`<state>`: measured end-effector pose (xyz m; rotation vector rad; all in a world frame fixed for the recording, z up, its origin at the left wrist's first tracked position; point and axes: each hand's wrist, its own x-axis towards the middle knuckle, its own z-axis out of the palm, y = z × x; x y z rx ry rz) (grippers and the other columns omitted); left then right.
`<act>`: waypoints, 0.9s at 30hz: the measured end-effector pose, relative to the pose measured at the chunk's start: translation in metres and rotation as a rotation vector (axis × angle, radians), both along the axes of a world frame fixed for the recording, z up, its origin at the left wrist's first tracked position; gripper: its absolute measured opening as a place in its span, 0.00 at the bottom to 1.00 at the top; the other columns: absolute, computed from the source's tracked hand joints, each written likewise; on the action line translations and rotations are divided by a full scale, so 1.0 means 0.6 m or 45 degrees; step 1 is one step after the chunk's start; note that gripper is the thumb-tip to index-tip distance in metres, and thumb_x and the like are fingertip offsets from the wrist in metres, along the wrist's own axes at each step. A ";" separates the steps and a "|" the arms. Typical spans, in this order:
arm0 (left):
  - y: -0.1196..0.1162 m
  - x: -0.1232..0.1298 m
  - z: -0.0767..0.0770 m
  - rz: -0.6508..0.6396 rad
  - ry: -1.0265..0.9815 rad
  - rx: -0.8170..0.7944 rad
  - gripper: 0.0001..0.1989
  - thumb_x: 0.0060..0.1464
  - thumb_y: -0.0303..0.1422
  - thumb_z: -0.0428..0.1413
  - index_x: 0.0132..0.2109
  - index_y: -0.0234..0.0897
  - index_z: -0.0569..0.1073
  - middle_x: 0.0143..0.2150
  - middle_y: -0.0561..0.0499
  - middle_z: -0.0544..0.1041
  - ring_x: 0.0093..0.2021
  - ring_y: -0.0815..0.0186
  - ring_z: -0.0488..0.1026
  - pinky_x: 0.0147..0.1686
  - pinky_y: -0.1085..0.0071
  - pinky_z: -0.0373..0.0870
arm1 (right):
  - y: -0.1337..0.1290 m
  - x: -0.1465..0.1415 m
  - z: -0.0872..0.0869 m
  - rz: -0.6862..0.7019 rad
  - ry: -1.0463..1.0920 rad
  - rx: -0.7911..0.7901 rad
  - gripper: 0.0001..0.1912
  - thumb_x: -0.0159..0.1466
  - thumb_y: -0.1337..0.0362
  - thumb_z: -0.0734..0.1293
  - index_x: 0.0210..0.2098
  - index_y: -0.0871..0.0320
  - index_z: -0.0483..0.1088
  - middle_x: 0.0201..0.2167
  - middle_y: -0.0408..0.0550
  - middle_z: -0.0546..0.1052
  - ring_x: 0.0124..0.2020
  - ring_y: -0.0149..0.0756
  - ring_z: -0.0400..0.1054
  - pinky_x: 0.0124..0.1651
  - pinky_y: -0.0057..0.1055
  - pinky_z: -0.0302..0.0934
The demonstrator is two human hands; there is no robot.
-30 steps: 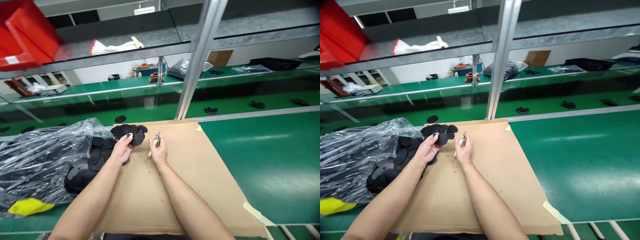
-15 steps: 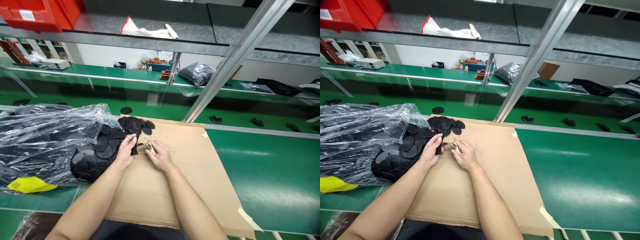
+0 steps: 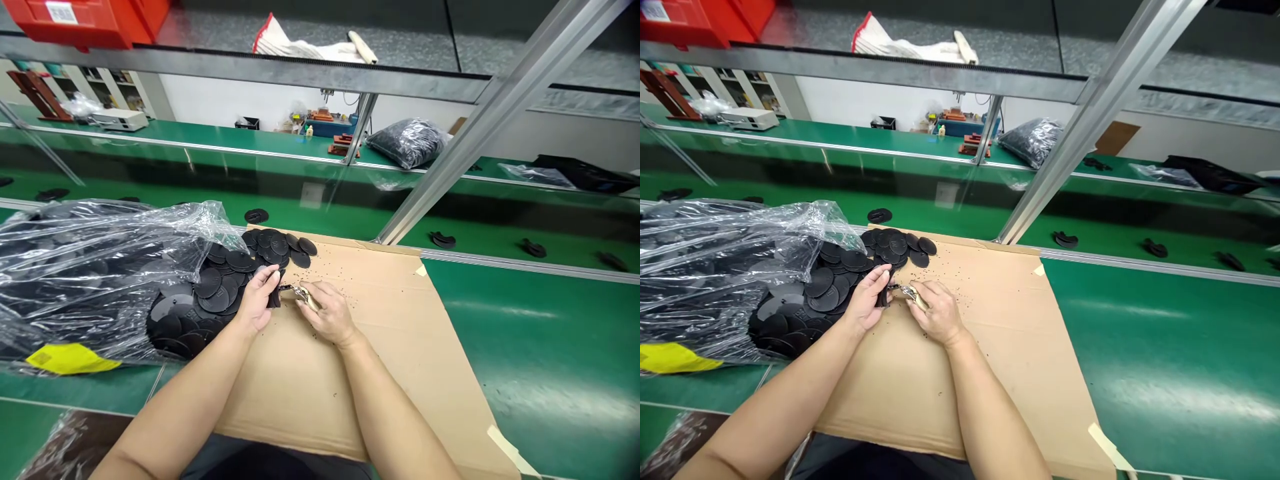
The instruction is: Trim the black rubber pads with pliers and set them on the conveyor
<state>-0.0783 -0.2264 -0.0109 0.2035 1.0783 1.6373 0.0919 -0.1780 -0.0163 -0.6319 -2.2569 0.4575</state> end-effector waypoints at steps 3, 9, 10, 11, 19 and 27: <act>0.000 0.000 -0.001 0.007 0.010 -0.012 0.29 0.32 0.36 0.71 0.44 0.34 0.74 0.32 0.53 0.73 0.29 0.74 0.69 0.23 0.80 0.62 | 0.000 0.001 0.000 -0.021 -0.046 0.026 0.16 0.64 0.65 0.64 0.51 0.56 0.68 0.39 0.51 0.75 0.40 0.39 0.69 0.47 0.36 0.65; 0.000 0.001 -0.005 -0.006 0.061 -0.013 0.30 0.34 0.39 0.70 0.46 0.35 0.72 0.28 0.55 0.71 0.25 0.74 0.65 0.20 0.79 0.60 | 0.002 0.004 0.000 -0.056 -0.177 -0.009 0.17 0.61 0.71 0.62 0.49 0.56 0.70 0.36 0.49 0.76 0.38 0.38 0.69 0.46 0.33 0.64; 0.000 0.001 -0.006 -0.006 0.070 -0.010 0.30 0.34 0.40 0.70 0.46 0.35 0.72 0.28 0.55 0.71 0.25 0.74 0.65 0.20 0.79 0.60 | 0.002 0.004 0.001 -0.059 -0.197 -0.029 0.18 0.60 0.72 0.62 0.48 0.55 0.71 0.35 0.48 0.75 0.37 0.38 0.69 0.45 0.33 0.64; 0.000 0.001 -0.006 -0.005 0.076 -0.007 0.30 0.34 0.40 0.70 0.46 0.35 0.72 0.28 0.55 0.70 0.25 0.74 0.65 0.20 0.79 0.60 | 0.003 0.005 0.002 -0.061 -0.213 -0.053 0.18 0.59 0.72 0.62 0.48 0.55 0.71 0.33 0.48 0.75 0.36 0.38 0.69 0.44 0.32 0.64; 0.000 0.003 -0.009 0.016 0.070 0.035 0.28 0.37 0.32 0.69 0.47 0.36 0.70 0.35 0.53 0.73 0.31 0.73 0.69 0.30 0.78 0.65 | -0.002 0.000 -0.002 -0.043 0.017 -0.324 0.14 0.61 0.68 0.63 0.46 0.55 0.71 0.32 0.46 0.73 0.33 0.35 0.67 0.39 0.31 0.63; -0.005 0.013 -0.008 -0.188 0.155 0.119 0.29 0.35 0.26 0.69 0.47 0.35 0.71 0.42 0.49 0.76 0.41 0.68 0.72 0.45 0.71 0.68 | -0.013 -0.006 -0.008 -0.045 0.279 -0.568 0.10 0.63 0.63 0.65 0.43 0.57 0.70 0.33 0.46 0.74 0.32 0.34 0.68 0.38 0.32 0.64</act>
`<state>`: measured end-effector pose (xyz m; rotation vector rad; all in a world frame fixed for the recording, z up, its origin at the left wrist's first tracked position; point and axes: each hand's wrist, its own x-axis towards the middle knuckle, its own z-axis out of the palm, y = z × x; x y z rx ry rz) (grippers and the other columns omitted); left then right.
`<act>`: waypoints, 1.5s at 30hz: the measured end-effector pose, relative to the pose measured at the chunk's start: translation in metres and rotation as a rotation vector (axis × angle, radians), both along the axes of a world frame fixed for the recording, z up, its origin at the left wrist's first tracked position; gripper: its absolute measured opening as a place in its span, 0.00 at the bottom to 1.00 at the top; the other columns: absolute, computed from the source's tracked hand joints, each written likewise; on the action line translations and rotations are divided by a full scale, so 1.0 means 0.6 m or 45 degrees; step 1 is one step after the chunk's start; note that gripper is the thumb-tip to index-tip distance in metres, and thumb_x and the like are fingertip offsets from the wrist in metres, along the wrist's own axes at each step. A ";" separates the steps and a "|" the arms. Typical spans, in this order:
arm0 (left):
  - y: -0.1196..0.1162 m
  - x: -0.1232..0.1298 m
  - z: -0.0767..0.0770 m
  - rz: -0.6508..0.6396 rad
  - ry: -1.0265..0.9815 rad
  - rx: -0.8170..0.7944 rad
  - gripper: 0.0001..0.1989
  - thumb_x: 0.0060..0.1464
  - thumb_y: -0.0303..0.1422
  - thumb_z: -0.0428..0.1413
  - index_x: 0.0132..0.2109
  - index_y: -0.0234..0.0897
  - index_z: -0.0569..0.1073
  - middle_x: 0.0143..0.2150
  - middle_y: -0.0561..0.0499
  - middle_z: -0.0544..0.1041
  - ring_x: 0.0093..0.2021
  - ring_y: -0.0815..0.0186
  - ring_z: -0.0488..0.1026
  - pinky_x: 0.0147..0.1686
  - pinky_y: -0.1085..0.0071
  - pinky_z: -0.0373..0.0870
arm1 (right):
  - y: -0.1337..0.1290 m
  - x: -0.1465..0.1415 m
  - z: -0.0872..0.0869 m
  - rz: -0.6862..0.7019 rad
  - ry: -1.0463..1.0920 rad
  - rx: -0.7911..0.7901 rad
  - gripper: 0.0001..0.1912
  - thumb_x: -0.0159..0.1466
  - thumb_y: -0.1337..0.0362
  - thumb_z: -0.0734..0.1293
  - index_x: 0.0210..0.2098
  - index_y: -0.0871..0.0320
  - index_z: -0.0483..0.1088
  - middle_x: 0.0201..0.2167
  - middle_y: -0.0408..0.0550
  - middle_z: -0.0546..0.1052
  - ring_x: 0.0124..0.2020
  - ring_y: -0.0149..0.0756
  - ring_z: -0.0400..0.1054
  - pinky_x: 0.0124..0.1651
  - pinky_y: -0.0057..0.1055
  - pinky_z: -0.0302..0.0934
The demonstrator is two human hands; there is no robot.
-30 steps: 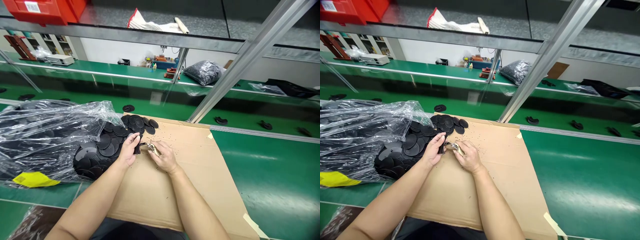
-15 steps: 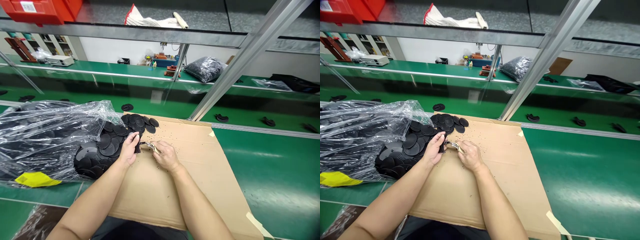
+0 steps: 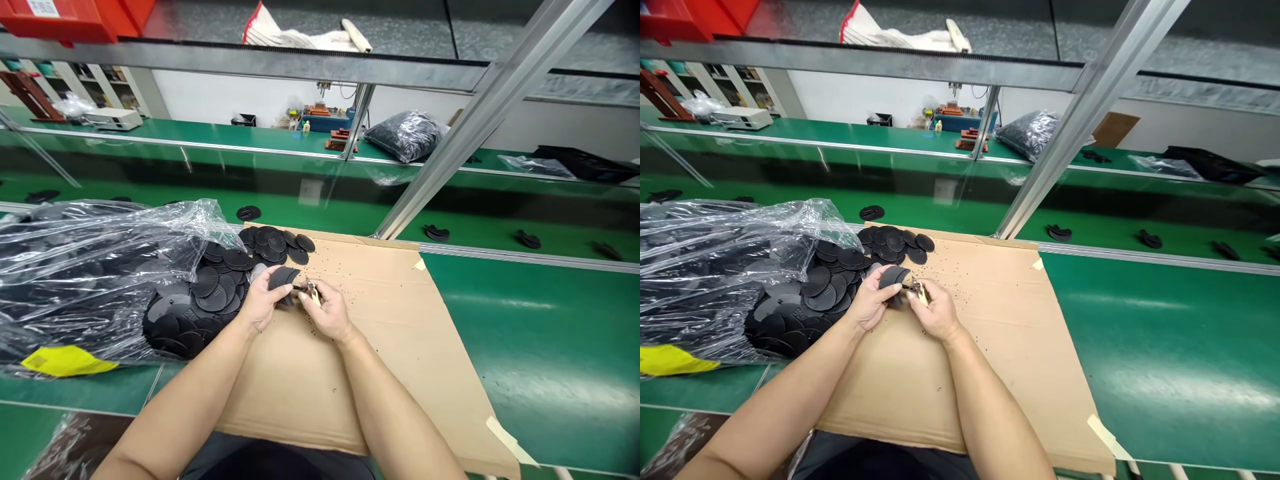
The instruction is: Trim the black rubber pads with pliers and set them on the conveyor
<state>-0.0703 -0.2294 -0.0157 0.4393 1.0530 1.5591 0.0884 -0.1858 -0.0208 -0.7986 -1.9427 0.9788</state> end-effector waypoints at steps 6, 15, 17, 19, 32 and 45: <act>0.005 -0.005 -0.007 0.118 -0.114 -0.059 0.24 0.36 0.32 0.70 0.42 0.34 0.71 0.37 0.49 0.76 0.34 0.70 0.73 0.35 0.74 0.69 | -0.017 -0.008 0.019 0.265 -0.120 0.212 0.09 0.62 0.63 0.66 0.42 0.57 0.71 0.30 0.48 0.71 0.33 0.36 0.66 0.39 0.33 0.64; 0.003 -0.014 0.001 0.150 -0.221 -0.080 0.23 0.41 0.38 0.68 0.44 0.39 0.70 0.32 0.54 0.74 0.28 0.69 0.71 0.23 0.76 0.65 | -0.014 -0.003 0.016 0.147 -0.052 0.251 0.14 0.63 0.64 0.64 0.49 0.57 0.68 0.38 0.51 0.73 0.39 0.38 0.69 0.44 0.36 0.66; 0.003 -0.015 0.003 0.135 -0.258 -0.106 0.21 0.40 0.36 0.68 0.41 0.37 0.71 0.32 0.53 0.74 0.27 0.70 0.71 0.23 0.77 0.65 | -0.012 -0.003 0.013 0.139 -0.102 0.253 0.15 0.63 0.64 0.64 0.49 0.57 0.67 0.39 0.52 0.74 0.39 0.38 0.69 0.45 0.37 0.66; 0.002 -0.017 0.005 0.107 -0.314 -0.124 0.21 0.39 0.33 0.69 0.42 0.37 0.72 0.31 0.53 0.74 0.27 0.71 0.71 0.24 0.77 0.66 | -0.011 -0.004 0.012 0.142 -0.140 0.257 0.15 0.63 0.63 0.64 0.49 0.56 0.68 0.39 0.52 0.74 0.40 0.39 0.69 0.45 0.37 0.66; -0.001 -0.024 0.025 -0.080 -0.569 -0.187 0.12 0.49 0.31 0.63 0.42 0.36 0.73 0.25 0.55 0.66 0.20 0.76 0.63 0.11 0.83 0.51 | -0.013 -0.007 0.014 0.216 -0.352 0.310 0.13 0.64 0.65 0.63 0.48 0.59 0.69 0.38 0.52 0.74 0.38 0.38 0.68 0.45 0.34 0.66; -0.002 -0.019 0.021 -0.164 -0.434 -0.192 0.10 0.51 0.34 0.62 0.37 0.35 0.71 0.24 0.55 0.67 0.19 0.76 0.63 0.12 0.82 0.55 | -0.012 -0.006 0.023 0.259 -0.449 0.304 0.14 0.64 0.64 0.63 0.49 0.56 0.71 0.37 0.51 0.75 0.38 0.37 0.69 0.46 0.32 0.65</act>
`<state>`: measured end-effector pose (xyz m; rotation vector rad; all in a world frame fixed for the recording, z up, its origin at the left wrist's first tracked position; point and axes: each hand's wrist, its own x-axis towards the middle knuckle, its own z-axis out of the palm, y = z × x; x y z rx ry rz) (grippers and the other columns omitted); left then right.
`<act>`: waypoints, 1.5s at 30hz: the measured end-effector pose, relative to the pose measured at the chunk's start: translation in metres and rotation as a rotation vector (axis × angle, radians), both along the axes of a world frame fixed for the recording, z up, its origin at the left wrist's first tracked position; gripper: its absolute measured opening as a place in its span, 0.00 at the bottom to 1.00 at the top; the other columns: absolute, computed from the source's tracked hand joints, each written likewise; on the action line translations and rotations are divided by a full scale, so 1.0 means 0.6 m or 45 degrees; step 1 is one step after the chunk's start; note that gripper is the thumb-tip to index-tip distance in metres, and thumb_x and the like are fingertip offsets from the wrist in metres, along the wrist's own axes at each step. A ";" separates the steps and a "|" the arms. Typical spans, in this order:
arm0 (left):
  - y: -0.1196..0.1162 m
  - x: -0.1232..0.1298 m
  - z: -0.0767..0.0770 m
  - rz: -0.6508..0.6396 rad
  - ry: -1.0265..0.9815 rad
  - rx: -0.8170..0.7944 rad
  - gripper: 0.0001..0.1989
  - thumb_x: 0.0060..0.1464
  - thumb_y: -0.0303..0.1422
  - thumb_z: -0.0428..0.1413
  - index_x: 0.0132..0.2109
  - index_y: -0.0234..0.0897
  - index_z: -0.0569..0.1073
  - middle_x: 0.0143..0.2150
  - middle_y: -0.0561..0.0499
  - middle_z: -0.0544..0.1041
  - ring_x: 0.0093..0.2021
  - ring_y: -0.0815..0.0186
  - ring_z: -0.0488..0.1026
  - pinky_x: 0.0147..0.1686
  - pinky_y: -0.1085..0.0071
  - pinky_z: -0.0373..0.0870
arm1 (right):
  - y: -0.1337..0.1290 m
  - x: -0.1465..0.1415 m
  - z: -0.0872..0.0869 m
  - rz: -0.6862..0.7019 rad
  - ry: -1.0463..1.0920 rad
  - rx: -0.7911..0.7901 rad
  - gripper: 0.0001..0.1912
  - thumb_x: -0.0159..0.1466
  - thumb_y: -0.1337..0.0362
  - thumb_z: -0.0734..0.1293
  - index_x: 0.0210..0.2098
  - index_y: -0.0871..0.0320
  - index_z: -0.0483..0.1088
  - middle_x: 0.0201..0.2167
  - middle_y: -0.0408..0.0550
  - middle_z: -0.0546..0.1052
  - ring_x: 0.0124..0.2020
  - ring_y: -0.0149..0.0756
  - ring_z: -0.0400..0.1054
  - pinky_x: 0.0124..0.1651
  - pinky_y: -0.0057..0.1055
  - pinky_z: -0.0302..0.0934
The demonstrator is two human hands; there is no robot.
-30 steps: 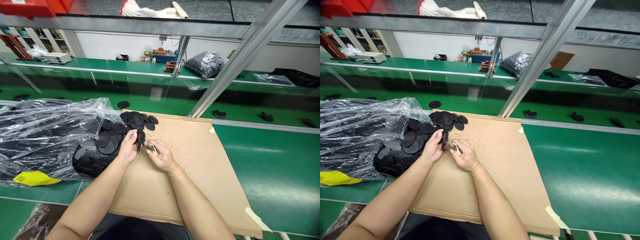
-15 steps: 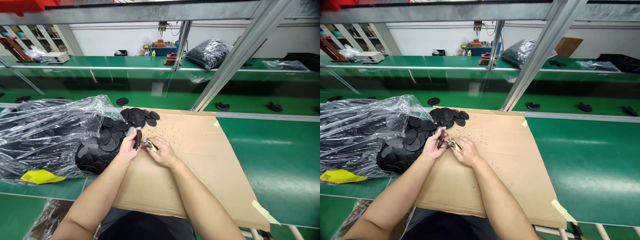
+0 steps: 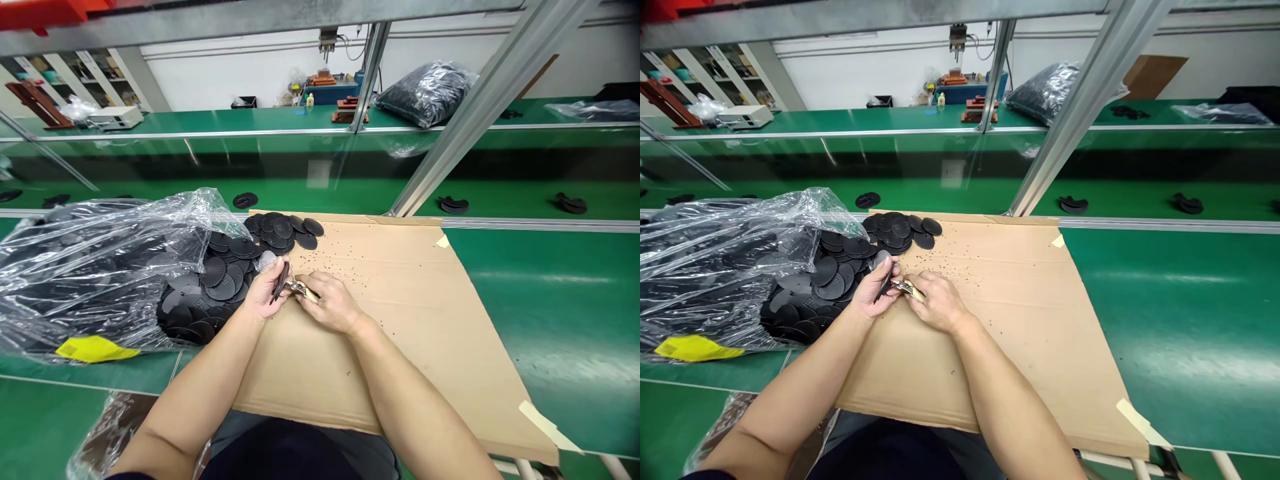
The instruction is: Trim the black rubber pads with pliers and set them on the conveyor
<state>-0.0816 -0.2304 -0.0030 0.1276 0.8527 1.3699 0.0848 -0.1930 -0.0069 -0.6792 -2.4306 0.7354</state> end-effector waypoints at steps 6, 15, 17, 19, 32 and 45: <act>-0.001 0.002 -0.001 -0.005 0.056 -0.009 0.14 0.46 0.34 0.65 0.37 0.34 0.71 0.23 0.56 0.66 0.18 0.76 0.61 0.11 0.82 0.52 | 0.002 0.006 0.007 0.056 -0.081 -0.050 0.14 0.62 0.66 0.64 0.48 0.55 0.72 0.36 0.48 0.75 0.37 0.36 0.70 0.44 0.30 0.64; 0.000 0.004 -0.009 0.018 0.166 -0.075 0.18 0.40 0.35 0.68 0.36 0.33 0.70 0.22 0.57 0.67 0.18 0.75 0.62 0.13 0.81 0.51 | 0.005 0.012 0.016 0.066 -0.212 -0.045 0.20 0.57 0.73 0.63 0.47 0.51 0.73 0.32 0.43 0.75 0.33 0.34 0.69 0.37 0.27 0.61; 0.001 0.004 -0.013 0.029 0.186 -0.079 0.19 0.38 0.36 0.69 0.36 0.33 0.71 0.22 0.57 0.67 0.18 0.75 0.62 0.14 0.80 0.53 | 0.004 0.013 0.016 0.069 -0.234 -0.043 0.21 0.56 0.74 0.62 0.46 0.51 0.73 0.32 0.43 0.76 0.32 0.33 0.69 0.35 0.27 0.60; 0.001 0.005 -0.015 0.032 0.202 -0.082 0.20 0.37 0.36 0.70 0.35 0.33 0.71 0.21 0.57 0.68 0.18 0.75 0.62 0.14 0.80 0.54 | 0.003 0.014 0.016 0.061 -0.264 -0.042 0.22 0.55 0.75 0.62 0.45 0.50 0.74 0.32 0.43 0.76 0.31 0.34 0.69 0.34 0.28 0.60; 0.004 0.022 -0.021 0.184 0.128 -0.039 0.24 0.40 0.38 0.69 0.43 0.36 0.71 0.26 0.56 0.70 0.20 0.76 0.64 0.15 0.81 0.55 | 0.028 0.026 -0.026 -0.383 0.210 -0.159 0.12 0.59 0.67 0.64 0.43 0.56 0.72 0.32 0.47 0.73 0.34 0.38 0.67 0.40 0.33 0.63; 0.007 0.028 -0.019 0.087 0.007 -0.002 0.23 0.34 0.28 0.71 0.42 0.32 0.76 0.35 0.49 0.77 0.32 0.70 0.73 0.32 0.76 0.67 | 0.168 -0.033 -0.035 -0.599 -0.378 -0.079 0.23 0.58 0.68 0.63 0.53 0.58 0.66 0.54 0.52 0.70 0.56 0.42 0.62 0.60 0.36 0.56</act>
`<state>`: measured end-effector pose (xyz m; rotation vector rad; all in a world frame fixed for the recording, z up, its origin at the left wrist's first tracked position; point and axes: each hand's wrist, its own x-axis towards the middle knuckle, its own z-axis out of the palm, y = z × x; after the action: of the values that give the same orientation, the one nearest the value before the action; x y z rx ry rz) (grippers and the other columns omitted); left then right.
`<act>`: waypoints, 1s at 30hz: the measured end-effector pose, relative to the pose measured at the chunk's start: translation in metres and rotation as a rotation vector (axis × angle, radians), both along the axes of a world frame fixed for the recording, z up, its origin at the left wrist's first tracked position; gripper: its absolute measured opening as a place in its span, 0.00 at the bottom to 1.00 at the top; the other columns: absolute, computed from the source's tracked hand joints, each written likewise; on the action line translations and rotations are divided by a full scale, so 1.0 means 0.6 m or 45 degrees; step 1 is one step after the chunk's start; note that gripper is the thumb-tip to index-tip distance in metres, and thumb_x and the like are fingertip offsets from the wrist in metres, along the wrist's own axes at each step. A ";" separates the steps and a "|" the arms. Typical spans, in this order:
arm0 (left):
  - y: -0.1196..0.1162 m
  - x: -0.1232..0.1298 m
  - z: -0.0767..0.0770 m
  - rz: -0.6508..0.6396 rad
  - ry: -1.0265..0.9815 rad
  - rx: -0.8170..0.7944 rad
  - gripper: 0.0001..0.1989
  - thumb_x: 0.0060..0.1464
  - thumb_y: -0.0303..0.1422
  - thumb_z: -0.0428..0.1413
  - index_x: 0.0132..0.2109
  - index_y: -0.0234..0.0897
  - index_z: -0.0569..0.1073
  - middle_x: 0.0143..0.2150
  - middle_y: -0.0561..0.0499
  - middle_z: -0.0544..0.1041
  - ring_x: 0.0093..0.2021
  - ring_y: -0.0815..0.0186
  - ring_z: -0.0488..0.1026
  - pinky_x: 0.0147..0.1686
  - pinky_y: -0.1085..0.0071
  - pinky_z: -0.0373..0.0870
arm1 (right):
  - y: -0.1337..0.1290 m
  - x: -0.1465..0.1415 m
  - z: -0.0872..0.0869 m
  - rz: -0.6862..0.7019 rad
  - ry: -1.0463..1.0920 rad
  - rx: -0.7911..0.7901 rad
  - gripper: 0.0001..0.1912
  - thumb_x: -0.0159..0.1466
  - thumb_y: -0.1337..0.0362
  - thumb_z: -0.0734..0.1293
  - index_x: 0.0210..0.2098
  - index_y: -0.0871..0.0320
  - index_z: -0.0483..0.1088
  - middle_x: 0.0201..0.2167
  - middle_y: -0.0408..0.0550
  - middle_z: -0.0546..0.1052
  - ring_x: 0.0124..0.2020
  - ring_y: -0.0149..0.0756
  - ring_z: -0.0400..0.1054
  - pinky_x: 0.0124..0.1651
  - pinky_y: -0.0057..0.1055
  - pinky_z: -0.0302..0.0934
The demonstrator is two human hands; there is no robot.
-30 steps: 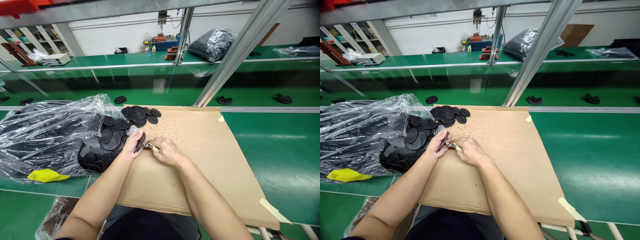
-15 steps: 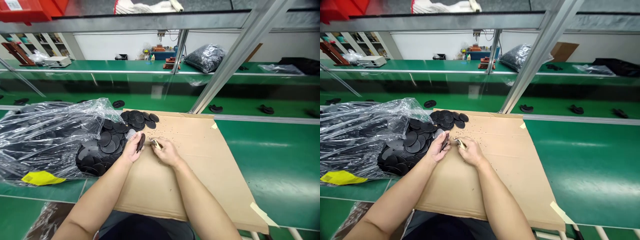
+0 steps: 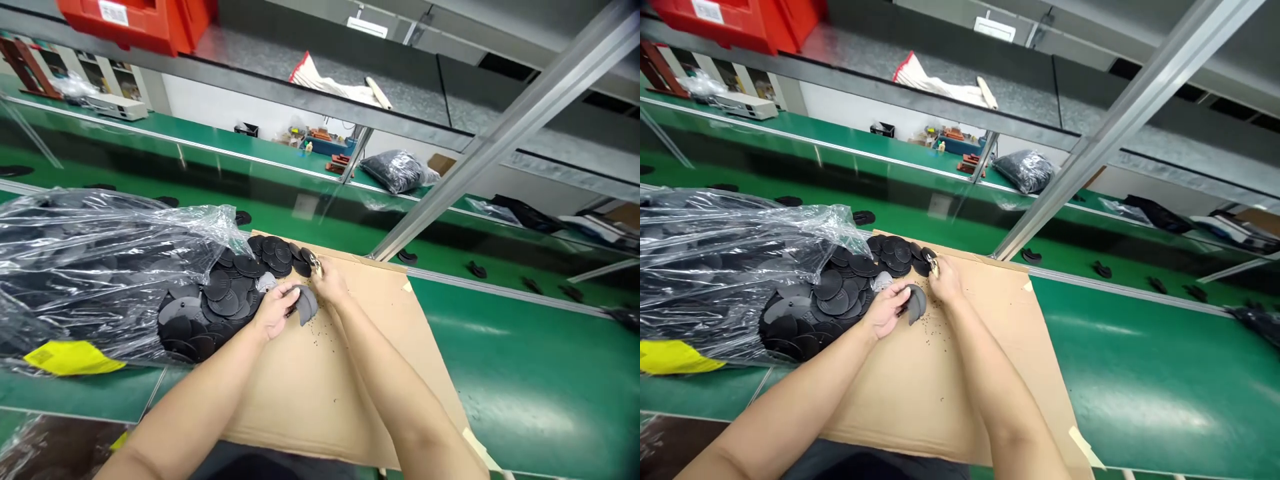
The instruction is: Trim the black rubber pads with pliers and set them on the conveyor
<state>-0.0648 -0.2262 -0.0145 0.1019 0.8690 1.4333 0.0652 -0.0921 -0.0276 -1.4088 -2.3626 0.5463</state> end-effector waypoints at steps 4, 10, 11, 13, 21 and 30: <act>0.004 0.003 -0.005 0.005 -0.008 0.051 0.27 0.34 0.30 0.71 0.45 0.32 0.75 0.35 0.49 0.76 0.25 0.75 0.68 0.20 0.79 0.58 | 0.045 -0.036 -0.002 0.068 -0.224 -0.040 0.32 0.55 0.74 0.62 0.60 0.59 0.61 0.62 0.54 0.63 0.61 0.46 0.57 0.63 0.39 0.51; 0.005 0.003 -0.010 -0.141 -0.031 0.138 0.25 0.34 0.31 0.71 0.42 0.30 0.74 0.33 0.49 0.75 0.26 0.72 0.71 0.26 0.76 0.68 | 0.064 -0.045 -0.011 0.081 -0.260 0.004 0.28 0.55 0.72 0.63 0.55 0.56 0.66 0.48 0.55 0.74 0.51 0.48 0.65 0.56 0.41 0.57; 0.005 0.003 -0.011 -0.160 -0.031 0.135 0.24 0.35 0.31 0.70 0.41 0.30 0.73 0.32 0.50 0.74 0.26 0.72 0.71 0.28 0.75 0.70 | 0.063 -0.040 -0.011 0.064 -0.249 0.019 0.25 0.56 0.72 0.63 0.54 0.56 0.67 0.47 0.54 0.74 0.50 0.48 0.66 0.55 0.40 0.58; 0.005 0.002 -0.013 -0.163 -0.038 0.134 0.21 0.37 0.31 0.69 0.40 0.31 0.72 0.29 0.51 0.73 0.25 0.72 0.71 0.28 0.75 0.70 | 0.058 -0.025 -0.010 0.006 -0.207 0.060 0.22 0.58 0.71 0.61 0.51 0.56 0.68 0.46 0.54 0.75 0.49 0.46 0.67 0.53 0.39 0.59; -0.002 0.004 -0.008 -0.141 0.103 0.040 0.17 0.48 0.32 0.61 0.45 0.34 0.67 0.30 0.48 0.76 0.25 0.66 0.75 0.20 0.76 0.69 | -0.026 0.042 -0.005 -0.350 0.831 0.118 0.14 0.56 0.62 0.64 0.42 0.58 0.66 0.35 0.46 0.73 0.36 0.38 0.67 0.44 0.37 0.64; -0.008 0.016 -0.002 -0.225 0.253 -0.023 0.16 0.53 0.38 0.59 0.45 0.31 0.70 0.31 0.45 0.77 0.26 0.64 0.76 0.24 0.71 0.73 | -0.133 0.047 0.007 0.224 0.926 0.397 0.18 0.48 0.77 0.59 0.37 0.55 0.66 0.33 0.46 0.70 0.38 0.38 0.65 0.45 0.39 0.62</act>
<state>-0.0550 -0.2312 -0.0155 0.3045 1.0094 1.2639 0.0933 -0.1720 -0.0236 -0.7011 -1.8698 0.5788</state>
